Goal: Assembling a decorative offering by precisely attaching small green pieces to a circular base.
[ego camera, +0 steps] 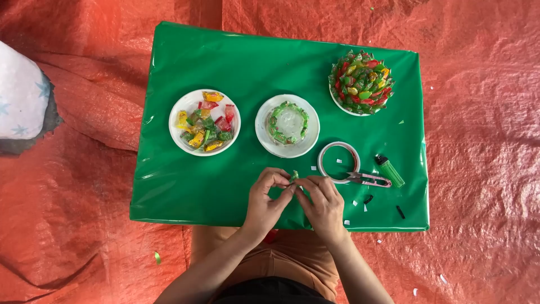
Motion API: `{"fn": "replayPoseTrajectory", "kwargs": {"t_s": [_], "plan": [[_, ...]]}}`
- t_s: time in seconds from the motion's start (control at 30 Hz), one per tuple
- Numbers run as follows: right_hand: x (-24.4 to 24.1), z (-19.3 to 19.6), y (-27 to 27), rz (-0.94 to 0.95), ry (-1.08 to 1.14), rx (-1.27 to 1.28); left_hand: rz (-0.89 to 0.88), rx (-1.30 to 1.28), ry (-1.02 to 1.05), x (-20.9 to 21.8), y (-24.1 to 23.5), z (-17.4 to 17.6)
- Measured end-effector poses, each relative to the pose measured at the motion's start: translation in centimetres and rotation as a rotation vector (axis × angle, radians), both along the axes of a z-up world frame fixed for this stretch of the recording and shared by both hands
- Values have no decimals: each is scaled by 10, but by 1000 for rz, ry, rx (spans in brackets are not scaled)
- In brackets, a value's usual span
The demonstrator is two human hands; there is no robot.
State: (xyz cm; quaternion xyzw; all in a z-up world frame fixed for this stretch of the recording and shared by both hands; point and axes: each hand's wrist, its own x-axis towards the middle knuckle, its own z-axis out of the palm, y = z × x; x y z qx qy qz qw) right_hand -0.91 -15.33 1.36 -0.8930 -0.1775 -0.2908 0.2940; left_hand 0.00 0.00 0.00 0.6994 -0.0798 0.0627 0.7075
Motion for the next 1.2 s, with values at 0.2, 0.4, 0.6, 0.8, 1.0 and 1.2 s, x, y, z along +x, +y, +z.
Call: {"fn": "replayPoseTrajectory", "kwargs": {"t_s": [0.2, 0.4, 0.6, 0.8, 1.0, 1.2], "plan": [[4, 5, -13, -9, 404, 635, -9, -27, 47, 6, 3, -9], [5, -26, -21, 102, 630, 1089, -82, -43, 99, 13, 0, -19], [7, -24, -22, 116, 631, 1081, -95, 91, -75, 19, 5, -14], [21, -56, -46, 186, 717, 1133, -109, 152, -99, 22, 10, -19], [71, 19, -50, 119, 481, 356, 26, 377, -211, 47, 22, -15], [107, 22, -53, 280, 232, 39, 106, 628, -333, 72, 23, 6]]}}
